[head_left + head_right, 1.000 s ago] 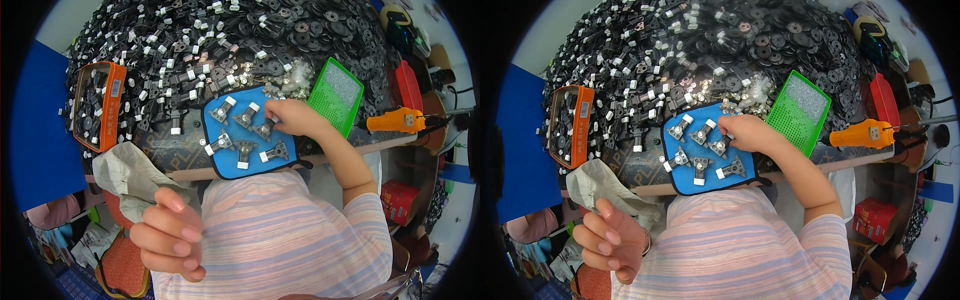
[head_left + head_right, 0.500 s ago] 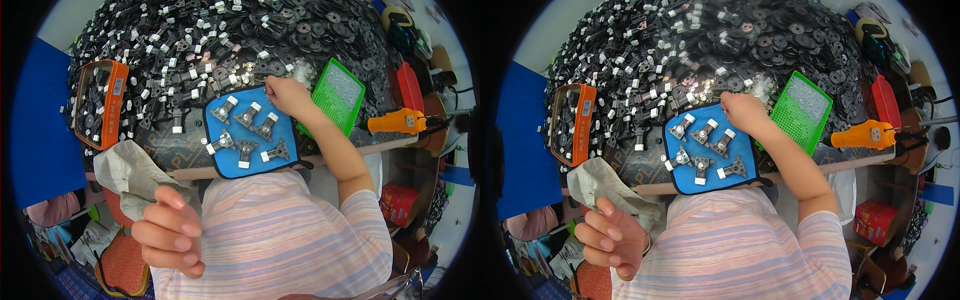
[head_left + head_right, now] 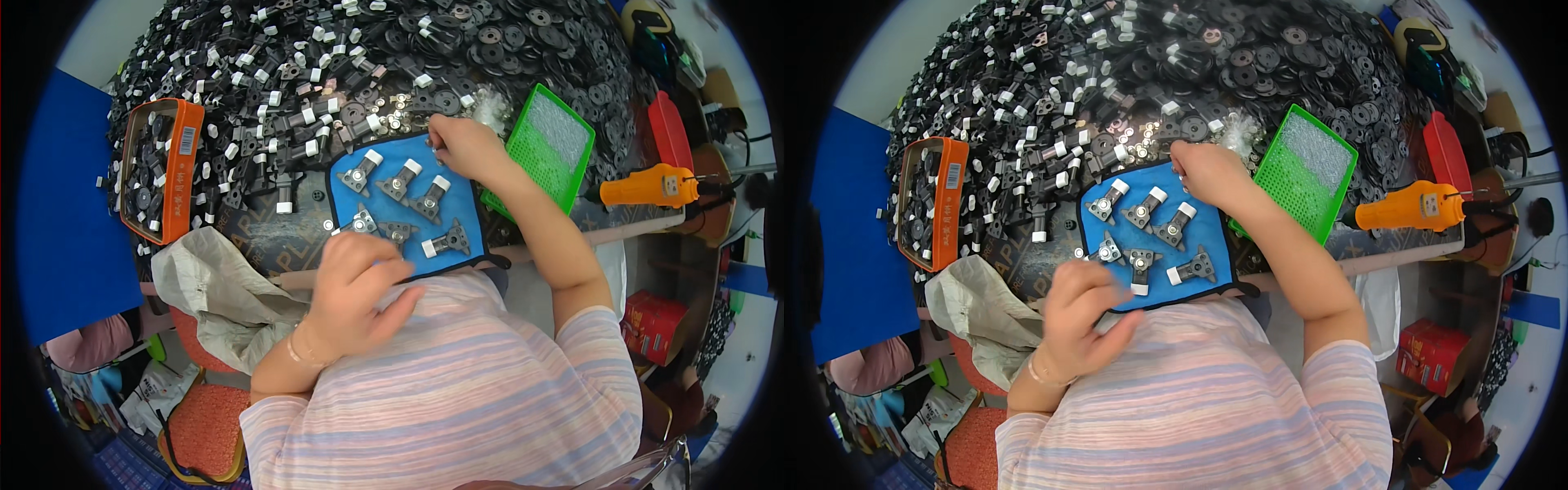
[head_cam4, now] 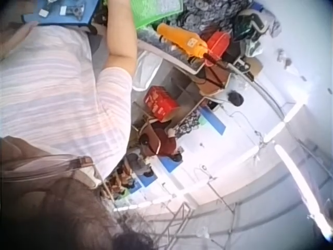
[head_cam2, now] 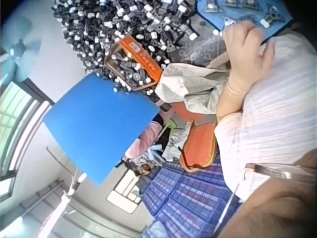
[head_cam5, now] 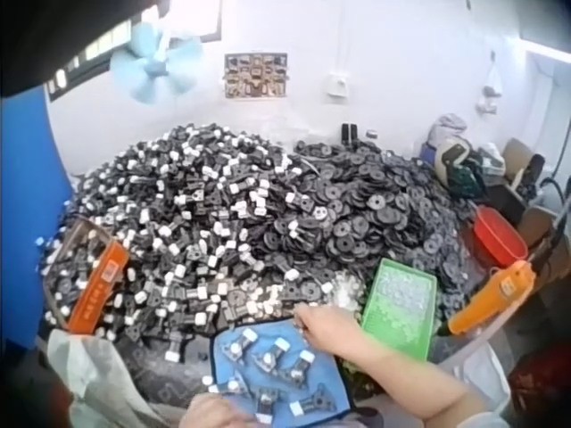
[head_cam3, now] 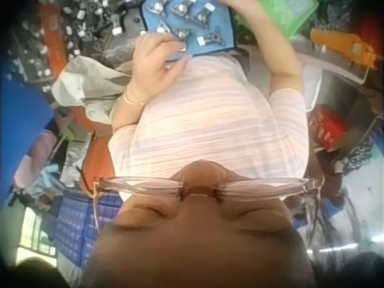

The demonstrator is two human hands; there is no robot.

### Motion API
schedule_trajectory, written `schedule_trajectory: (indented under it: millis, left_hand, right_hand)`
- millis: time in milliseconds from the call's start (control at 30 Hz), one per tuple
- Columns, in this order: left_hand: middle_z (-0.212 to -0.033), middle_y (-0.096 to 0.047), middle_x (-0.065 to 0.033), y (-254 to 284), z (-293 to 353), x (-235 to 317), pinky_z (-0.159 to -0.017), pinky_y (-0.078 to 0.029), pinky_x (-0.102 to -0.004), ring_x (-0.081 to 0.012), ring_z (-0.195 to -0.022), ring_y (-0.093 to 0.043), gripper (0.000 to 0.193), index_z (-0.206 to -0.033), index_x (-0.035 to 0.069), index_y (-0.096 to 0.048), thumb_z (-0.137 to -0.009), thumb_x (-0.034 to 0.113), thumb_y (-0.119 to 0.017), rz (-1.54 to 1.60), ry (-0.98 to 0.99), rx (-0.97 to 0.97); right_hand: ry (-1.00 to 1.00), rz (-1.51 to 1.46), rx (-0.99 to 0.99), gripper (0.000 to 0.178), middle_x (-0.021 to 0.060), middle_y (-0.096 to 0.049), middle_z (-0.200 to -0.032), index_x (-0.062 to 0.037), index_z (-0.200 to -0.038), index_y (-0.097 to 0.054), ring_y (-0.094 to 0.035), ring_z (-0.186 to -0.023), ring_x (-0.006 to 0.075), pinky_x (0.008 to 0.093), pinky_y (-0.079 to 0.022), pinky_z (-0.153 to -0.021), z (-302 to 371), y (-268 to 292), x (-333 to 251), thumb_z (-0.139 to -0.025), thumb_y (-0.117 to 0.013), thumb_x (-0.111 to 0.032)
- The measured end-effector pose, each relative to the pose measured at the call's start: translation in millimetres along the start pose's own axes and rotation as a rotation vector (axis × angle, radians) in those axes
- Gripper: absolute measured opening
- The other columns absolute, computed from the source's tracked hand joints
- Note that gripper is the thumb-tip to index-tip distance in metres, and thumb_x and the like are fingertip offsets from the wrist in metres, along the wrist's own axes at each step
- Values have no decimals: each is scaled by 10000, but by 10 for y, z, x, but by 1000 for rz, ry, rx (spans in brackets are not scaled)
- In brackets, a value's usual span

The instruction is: Assembling small components on a jig using a handheld electric screwdriver.

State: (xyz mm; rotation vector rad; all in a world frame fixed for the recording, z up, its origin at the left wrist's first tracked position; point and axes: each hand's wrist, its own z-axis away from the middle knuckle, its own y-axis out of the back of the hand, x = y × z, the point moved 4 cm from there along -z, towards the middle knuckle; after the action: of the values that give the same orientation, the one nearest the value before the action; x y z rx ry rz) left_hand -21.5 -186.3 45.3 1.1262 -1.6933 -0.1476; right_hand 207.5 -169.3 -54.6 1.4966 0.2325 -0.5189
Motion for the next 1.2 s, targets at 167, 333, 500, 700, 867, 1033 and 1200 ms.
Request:
schedule_trajectory:
  millis: [167, 333, 500, 700, 867, 1033, 1200]
  left_hand:
    - [-873, -523, -75, -601, 114, -244, -827, -353, -378, -251, -845, -503, 233, -817, 58, -588, -626, 134, -698, -222, 27, -178]
    - [-974, -519, -67, -887, 155, -336, -910, -273, -436, -235, -935, -477, 273, -871, 87, -609, -649, 219, -698, -421, 52, -232]
    - [-1050, -511, -69, -989, 170, -384, -945, -199, -491, -228, -1012, -449, 256, -835, 86, -638, -655, 260, -691, -512, 85, -221]
    - [-1053, -511, -82, -1005, 154, -358, -951, -190, -493, -240, -1019, -446, 244, -793, 79, -634, -638, 255, -698, -497, 127, -189]
    - [-1051, -513, -84, -1019, 169, -362, -955, -187, -493, -244, -1015, -449, 244, -783, 77, -632, -629, 253, -703, -499, 131, -169]
    - [-1048, -513, -84, -1024, 180, -377, -955, -188, -493, -241, -1011, -452, 240, -778, 78, -633, -623, 247, -704, -490, 139, -144]
    - [-1041, -513, -77, -1022, 190, -389, -954, -186, -494, -233, -1008, -453, 227, -764, 81, -631, -622, 244, -702, -475, 135, -131]
  right_hand:
    - [26, 25, 63, 176, 91, -591, -701, -83, -796, -495, -591, -727, 315, 420, -443, -589, 37, 18, -22, -680, -627, -77]
    - [41, -40, 55, 178, 97, -598, -708, -72, -788, -485, -595, -710, 306, 409, -444, -583, 124, -12, 8, -692, -634, -66]
    - [131, -404, -316, 232, 48, -592, -670, -46, -777, -465, -550, -591, 170, 309, -415, -515, 470, 163, -210, -680, -675, -58]
    - [78, -314, -506, 188, 62, -591, -659, -52, -771, -493, -565, -580, 214, 334, -424, -520, 797, 2, -237, -689, -659, -84]
    - [83, -184, -378, 191, 75, -596, -665, -63, -772, -502, -593, -635, 266, 373, -446, -552, 821, -5, -292, -658, -654, -86]
    - [79, -111, -334, 186, 68, -585, -643, -79, -757, -507, -593, -649, 282, 387, -450, -555, 832, 37, -374, -643, -652, -95]
    - [105, -78, -314, 137, 81, -567, -618, -93, -747, -508, -583, -614, 292, 392, -445, -531, 846, -37, -404, -671, -622, -103]
